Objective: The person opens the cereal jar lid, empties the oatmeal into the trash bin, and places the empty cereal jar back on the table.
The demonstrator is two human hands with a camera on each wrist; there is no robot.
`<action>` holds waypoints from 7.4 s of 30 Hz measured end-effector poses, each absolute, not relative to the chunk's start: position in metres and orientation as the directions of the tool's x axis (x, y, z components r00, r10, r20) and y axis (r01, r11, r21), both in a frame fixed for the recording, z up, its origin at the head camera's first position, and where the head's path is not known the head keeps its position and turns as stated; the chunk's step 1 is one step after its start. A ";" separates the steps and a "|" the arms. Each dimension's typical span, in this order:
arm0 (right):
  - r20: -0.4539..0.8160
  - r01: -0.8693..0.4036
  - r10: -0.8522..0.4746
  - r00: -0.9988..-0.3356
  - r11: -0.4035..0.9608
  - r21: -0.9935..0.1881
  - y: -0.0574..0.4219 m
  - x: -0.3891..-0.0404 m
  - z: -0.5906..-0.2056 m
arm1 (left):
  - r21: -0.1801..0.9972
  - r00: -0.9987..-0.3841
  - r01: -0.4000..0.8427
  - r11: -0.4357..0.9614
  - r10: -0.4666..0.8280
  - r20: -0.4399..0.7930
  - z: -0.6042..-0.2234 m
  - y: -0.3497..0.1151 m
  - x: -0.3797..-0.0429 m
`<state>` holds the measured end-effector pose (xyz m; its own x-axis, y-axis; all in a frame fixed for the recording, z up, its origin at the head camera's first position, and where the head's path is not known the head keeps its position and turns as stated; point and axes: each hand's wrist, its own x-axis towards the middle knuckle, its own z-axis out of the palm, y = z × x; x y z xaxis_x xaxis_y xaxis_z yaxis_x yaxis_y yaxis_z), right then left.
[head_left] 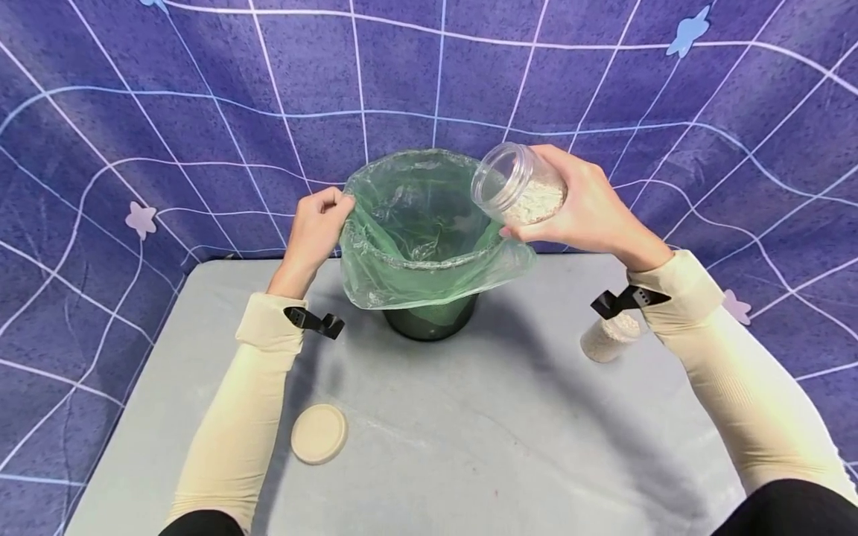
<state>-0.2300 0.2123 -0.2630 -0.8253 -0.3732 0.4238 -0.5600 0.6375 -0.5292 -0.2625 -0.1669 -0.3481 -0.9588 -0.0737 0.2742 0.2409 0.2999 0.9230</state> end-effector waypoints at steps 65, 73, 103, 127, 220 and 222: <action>0.183 -0.664 -0.638 -0.748 0.721 -0.197 0.167 -0.282 -0.222 | 0.922 -0.957 0.254 0.292 -0.064 0.283 -0.349 -0.169 -0.263; 0.168 -0.668 -0.647 -0.744 0.722 -0.179 0.167 -0.284 -0.223 | 0.923 -0.957 0.250 0.292 -0.070 0.281 -0.349 -0.170 -0.263; 0.092 -0.670 -0.664 -0.742 0.737 -0.084 0.161 -0.285 -0.217 | 0.926 -0.959 0.246 0.288 -0.068 0.275 -0.345 -0.168 -0.262; 0.075 -0.681 -0.677 -0.732 0.731 -0.050 0.158 -0.286 -0.217 | 0.928 -0.957 0.244 0.282 -0.081 0.277 -0.346 -0.169 -0.262; 0.043 -0.701 -0.700 -0.713 0.713 -0.013 0.153 -0.285 -0.212 | 0.926 -0.958 0.249 0.283 -0.067 0.278 -0.347 -0.170 -0.263; 0.043 -0.702 -0.701 -0.712 0.712 -0.015 0.153 -0.285 -0.213 | 0.926 -0.958 0.251 0.281 -0.068 0.280 -0.347 -0.170 -0.262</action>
